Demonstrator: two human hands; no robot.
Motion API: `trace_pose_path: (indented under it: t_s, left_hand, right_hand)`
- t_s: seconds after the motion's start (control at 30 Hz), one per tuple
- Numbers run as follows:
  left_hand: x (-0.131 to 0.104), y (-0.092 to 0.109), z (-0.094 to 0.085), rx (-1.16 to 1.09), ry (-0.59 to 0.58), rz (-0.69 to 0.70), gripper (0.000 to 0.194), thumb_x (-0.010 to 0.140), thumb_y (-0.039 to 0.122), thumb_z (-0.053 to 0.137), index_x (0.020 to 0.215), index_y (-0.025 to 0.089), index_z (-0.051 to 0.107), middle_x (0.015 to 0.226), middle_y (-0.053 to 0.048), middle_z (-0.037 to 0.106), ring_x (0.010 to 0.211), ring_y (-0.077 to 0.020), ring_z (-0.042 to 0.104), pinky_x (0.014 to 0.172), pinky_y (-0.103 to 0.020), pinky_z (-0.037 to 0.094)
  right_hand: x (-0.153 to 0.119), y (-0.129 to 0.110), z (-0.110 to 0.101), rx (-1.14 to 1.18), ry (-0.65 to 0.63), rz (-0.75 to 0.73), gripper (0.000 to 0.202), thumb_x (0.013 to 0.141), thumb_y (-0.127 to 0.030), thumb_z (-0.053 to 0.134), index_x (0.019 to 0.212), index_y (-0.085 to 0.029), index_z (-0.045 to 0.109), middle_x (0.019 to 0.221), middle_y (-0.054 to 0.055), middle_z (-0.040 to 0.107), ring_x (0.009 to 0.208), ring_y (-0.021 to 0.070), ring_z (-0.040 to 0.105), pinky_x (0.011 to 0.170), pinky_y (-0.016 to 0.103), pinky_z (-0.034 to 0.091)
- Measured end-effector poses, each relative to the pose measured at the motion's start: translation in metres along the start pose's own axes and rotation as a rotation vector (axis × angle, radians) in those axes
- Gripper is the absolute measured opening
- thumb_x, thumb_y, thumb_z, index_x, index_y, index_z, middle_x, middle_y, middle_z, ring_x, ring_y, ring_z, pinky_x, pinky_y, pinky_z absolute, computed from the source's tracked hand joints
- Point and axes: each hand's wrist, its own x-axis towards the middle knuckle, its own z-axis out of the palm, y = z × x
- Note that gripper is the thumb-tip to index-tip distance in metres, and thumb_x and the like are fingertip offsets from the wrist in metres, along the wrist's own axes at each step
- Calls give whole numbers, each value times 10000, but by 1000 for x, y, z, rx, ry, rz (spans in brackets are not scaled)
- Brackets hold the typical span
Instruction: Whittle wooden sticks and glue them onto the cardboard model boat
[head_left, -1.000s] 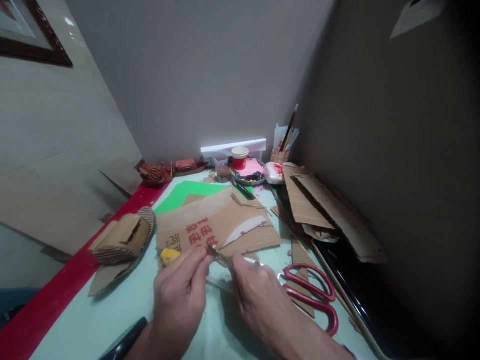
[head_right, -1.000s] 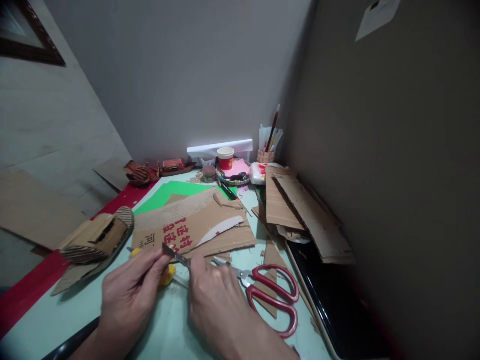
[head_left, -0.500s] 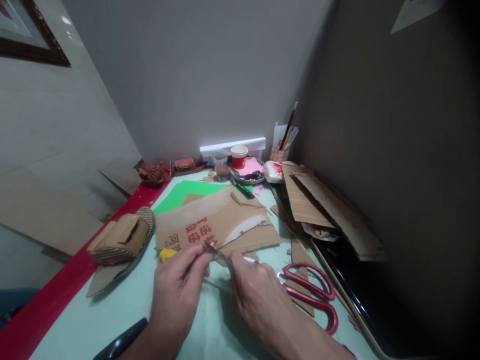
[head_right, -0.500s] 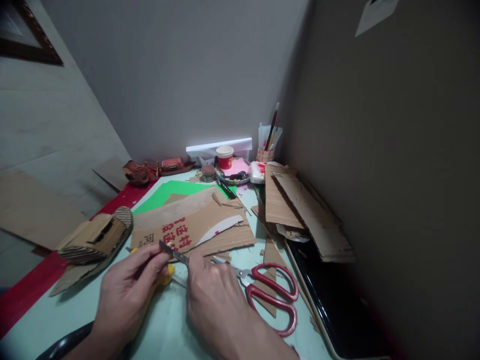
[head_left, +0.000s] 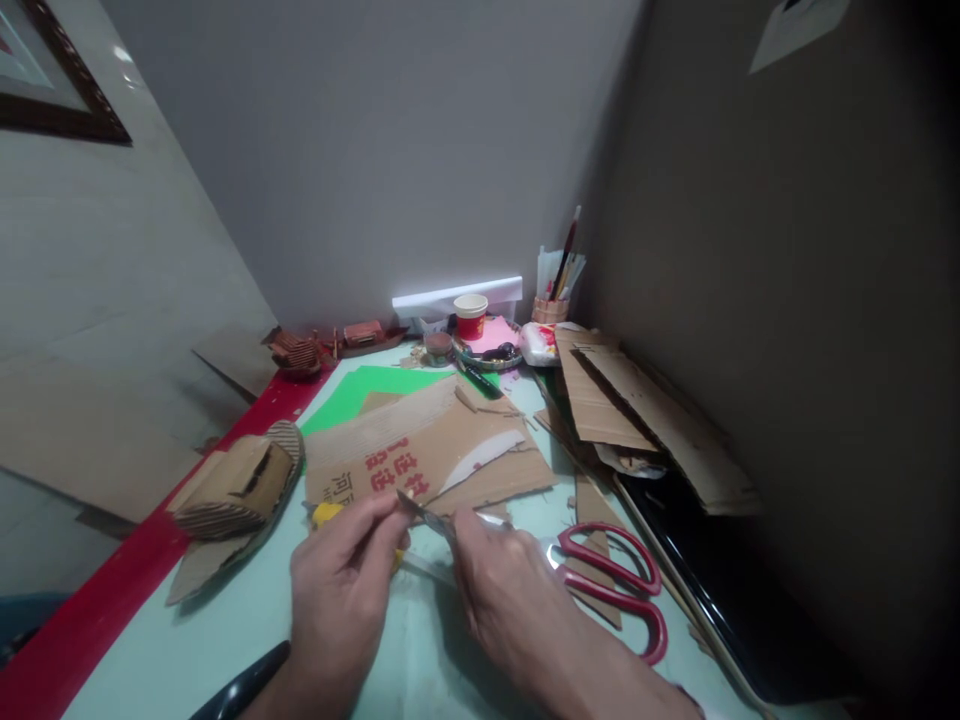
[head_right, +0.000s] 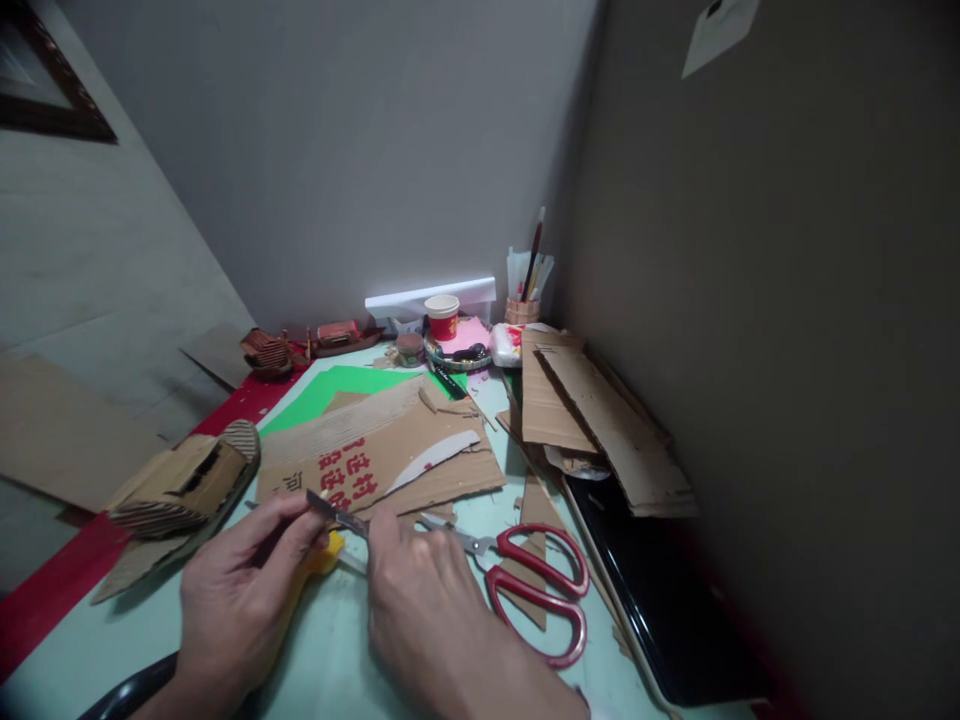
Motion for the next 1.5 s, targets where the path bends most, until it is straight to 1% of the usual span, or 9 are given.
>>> trace_pose_path:
  t_s: [0.17, 0.33, 0.43, 0.67, 0.97, 1.17, 1.33, 1.43, 1.5]
  left_hand:
    - [-2, -3, 6, 71, 32, 123, 131, 853, 163, 623, 842, 129, 749, 787, -84, 796, 668, -177, 736, 700, -236, 581]
    - [-4, 0, 8, 64, -33, 200, 148, 867, 100, 604, 808, 168, 722, 746, -35, 773, 672, -140, 720, 704, -192, 537]
    - [-1, 2, 7, 43, -51, 172, 142, 869, 93, 607, 811, 175, 707, 755, -13, 763, 679, -123, 707, 703, -180, 525]
    - [1, 2, 1, -1, -37, 32, 129, 871, 139, 608, 812, 196, 708, 693, 30, 732, 568, -114, 662, 552, -176, 519]
    - [-3, 0, 3, 10, 47, 29, 94, 834, 168, 642, 801, 191, 727, 716, 1, 768, 583, -140, 687, 599, -214, 546]
    - [-5, 3, 6, -6, -20, 64, 130, 841, 138, 617, 807, 188, 731, 777, -11, 782, 666, -136, 695, 685, -208, 518]
    - [0, 11, 1, -75, -142, -28, 238, 893, 139, 554, 674, 210, 613, 567, 61, 591, 505, -93, 549, 519, -188, 422]
    - [0, 12, 1, -123, -178, -102, 287, 915, 162, 541, 632, 210, 557, 551, 62, 539, 492, -91, 518, 496, -193, 400]
    - [-2, 8, 1, -154, -176, -149, 267, 937, 191, 532, 674, 211, 572, 559, 63, 528, 494, -95, 516, 490, -198, 401]
  right_hand:
    - [2, 0, 2, -4, 37, -6, 328, 799, 35, 445, 1050, -163, 520, 829, 85, 719, 679, 247, 685, 521, 324, 216]
    - [4, -2, 1, -13, 66, 14, 327, 800, 51, 419, 1014, -170, 529, 777, 81, 715, 643, 250, 679, 499, 333, 188]
    - [4, -1, 1, -12, 85, 17, 331, 803, 47, 411, 1014, -179, 529, 768, 75, 714, 651, 253, 685, 503, 335, 192]
    - [3, 1, 8, -16, 110, -5, 333, 796, 33, 412, 1019, -191, 515, 779, 65, 702, 664, 256, 676, 517, 333, 206]
    - [3, -3, 2, -18, 74, -8, 328, 799, 43, 433, 1034, -167, 524, 811, 91, 720, 670, 257, 690, 516, 325, 203]
    - [4, -4, -2, -5, 36, -4, 300, 795, 20, 462, 1022, -164, 533, 804, 92, 724, 673, 266, 695, 507, 325, 209]
    - [4, -4, -2, -34, 37, 9, 312, 796, 28, 425, 1023, -160, 528, 801, 105, 717, 682, 255, 687, 504, 332, 191]
    - [4, -3, -1, -34, 34, 10, 314, 787, 26, 434, 1020, -165, 523, 802, 100, 718, 673, 251, 682, 512, 329, 196]
    - [3, -2, 0, -29, 35, 9, 311, 793, 27, 436, 1020, -169, 519, 805, 93, 719, 674, 252, 682, 521, 329, 200]
